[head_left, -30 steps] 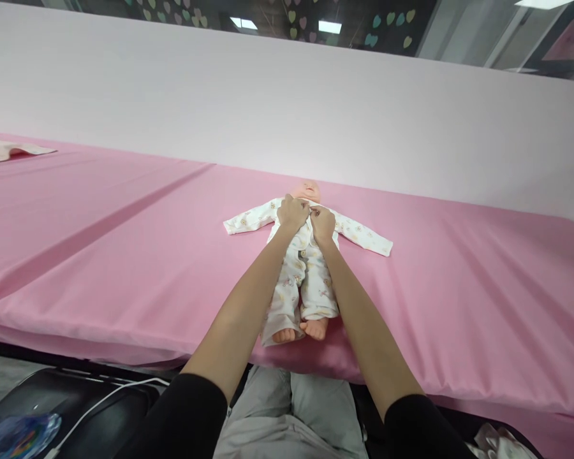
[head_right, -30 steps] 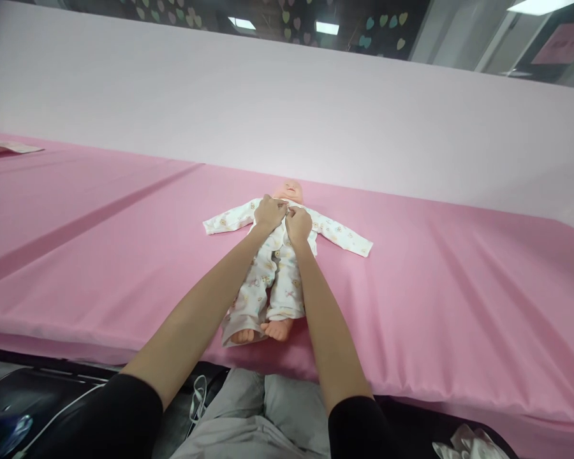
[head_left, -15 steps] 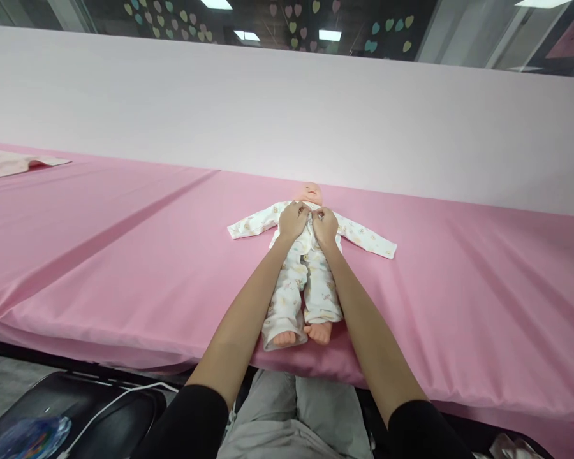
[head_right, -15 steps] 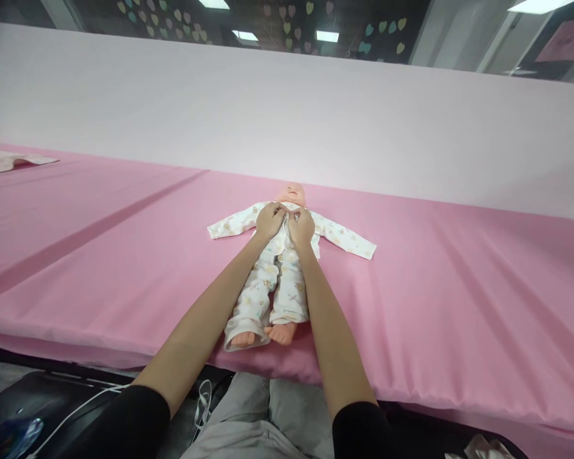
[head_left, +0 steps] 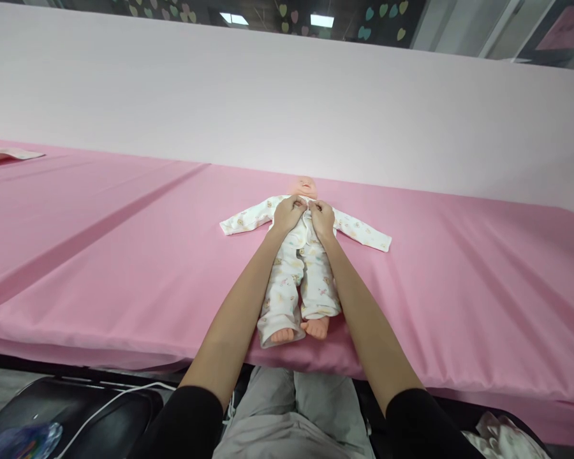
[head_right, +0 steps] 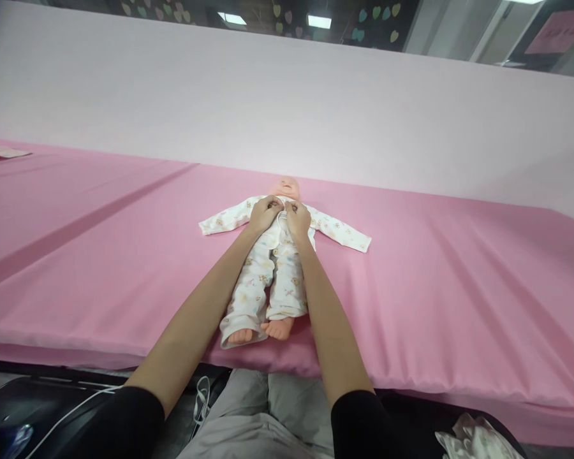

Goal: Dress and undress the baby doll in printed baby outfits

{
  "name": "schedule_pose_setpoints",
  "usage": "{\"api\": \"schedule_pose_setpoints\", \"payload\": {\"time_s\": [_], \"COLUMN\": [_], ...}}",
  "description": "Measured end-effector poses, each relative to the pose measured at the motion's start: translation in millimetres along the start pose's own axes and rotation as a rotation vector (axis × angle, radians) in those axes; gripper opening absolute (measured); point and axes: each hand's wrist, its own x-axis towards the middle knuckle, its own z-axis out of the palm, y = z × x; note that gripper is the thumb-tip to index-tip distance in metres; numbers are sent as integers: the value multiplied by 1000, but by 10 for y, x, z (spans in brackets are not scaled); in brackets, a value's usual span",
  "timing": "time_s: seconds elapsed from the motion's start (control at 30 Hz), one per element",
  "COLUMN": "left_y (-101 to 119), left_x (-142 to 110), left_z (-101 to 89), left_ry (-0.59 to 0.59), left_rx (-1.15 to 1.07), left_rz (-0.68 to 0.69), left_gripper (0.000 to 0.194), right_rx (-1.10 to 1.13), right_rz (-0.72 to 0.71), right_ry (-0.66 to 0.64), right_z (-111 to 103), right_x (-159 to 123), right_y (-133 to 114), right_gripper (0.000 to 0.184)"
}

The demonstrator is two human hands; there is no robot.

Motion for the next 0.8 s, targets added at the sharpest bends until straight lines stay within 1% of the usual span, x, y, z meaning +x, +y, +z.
{"api": "schedule_pose_setpoints", "payload": {"time_s": [0.13,0.27,0.47,0.63,0.8], "left_y": [-51,-66,-80,-86,-110], "left_x": [22,33,34,33,41], "left_z": [10,10,13,14,26], "left_ry": [42,52,67,68,58], "left_rx": [-120,-144,-137,-160,-238], "left_rz": [-5,0,1,5,32], "left_gripper": [10,11,15,14,10], "right_rx": [117,224,254,274,318], "right_rz": [11,39,49,65,30], "right_ry": [12,20,35,53,65], "right_z": [-2,0,-7,13,46], "right_x": [3,7,13,41,70], "right_y": [-2,2,9,42,81], "right_gripper": [22,16,22,22,20]}}
